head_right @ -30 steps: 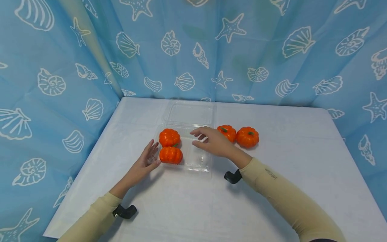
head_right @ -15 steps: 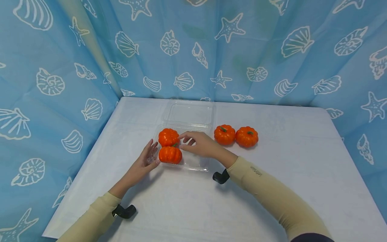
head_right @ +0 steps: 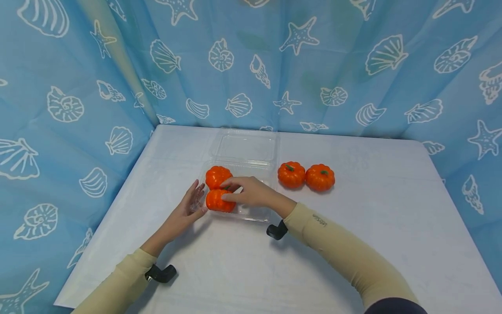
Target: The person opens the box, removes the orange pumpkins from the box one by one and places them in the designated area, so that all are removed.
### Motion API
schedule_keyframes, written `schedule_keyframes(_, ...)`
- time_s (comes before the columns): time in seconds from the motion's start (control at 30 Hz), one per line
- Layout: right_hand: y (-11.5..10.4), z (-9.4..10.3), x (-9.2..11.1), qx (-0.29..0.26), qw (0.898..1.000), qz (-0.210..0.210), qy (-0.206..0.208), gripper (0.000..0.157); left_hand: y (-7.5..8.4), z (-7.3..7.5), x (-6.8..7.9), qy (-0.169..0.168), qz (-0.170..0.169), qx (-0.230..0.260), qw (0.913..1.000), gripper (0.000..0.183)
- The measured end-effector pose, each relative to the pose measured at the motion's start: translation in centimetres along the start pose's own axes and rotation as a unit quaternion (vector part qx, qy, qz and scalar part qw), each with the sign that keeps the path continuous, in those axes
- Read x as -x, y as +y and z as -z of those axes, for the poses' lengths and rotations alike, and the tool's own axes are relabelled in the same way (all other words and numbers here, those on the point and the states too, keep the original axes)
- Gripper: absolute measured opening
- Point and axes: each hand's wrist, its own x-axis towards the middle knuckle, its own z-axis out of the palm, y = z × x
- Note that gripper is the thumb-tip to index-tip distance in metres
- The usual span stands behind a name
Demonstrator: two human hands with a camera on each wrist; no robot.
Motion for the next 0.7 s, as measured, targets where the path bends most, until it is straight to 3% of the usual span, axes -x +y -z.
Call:
schedule_keyframes(0.33, -0.2, -0.1, -0.1, 0.002, 1.000, -0.010, -0.011, 0.047, 0.1, 0.0, 0.1, -0.005, -0.004, -0.001, 1.0000, 0.090)
schedule_keyframes(0.7, 0.6, 1.2, 2.1, 0.013, 1.000, -0.012, 0.002, 0.041, -0.1, -0.1, 0.0, 0.003, 0.000, 0.000, 1.0000, 0.089)
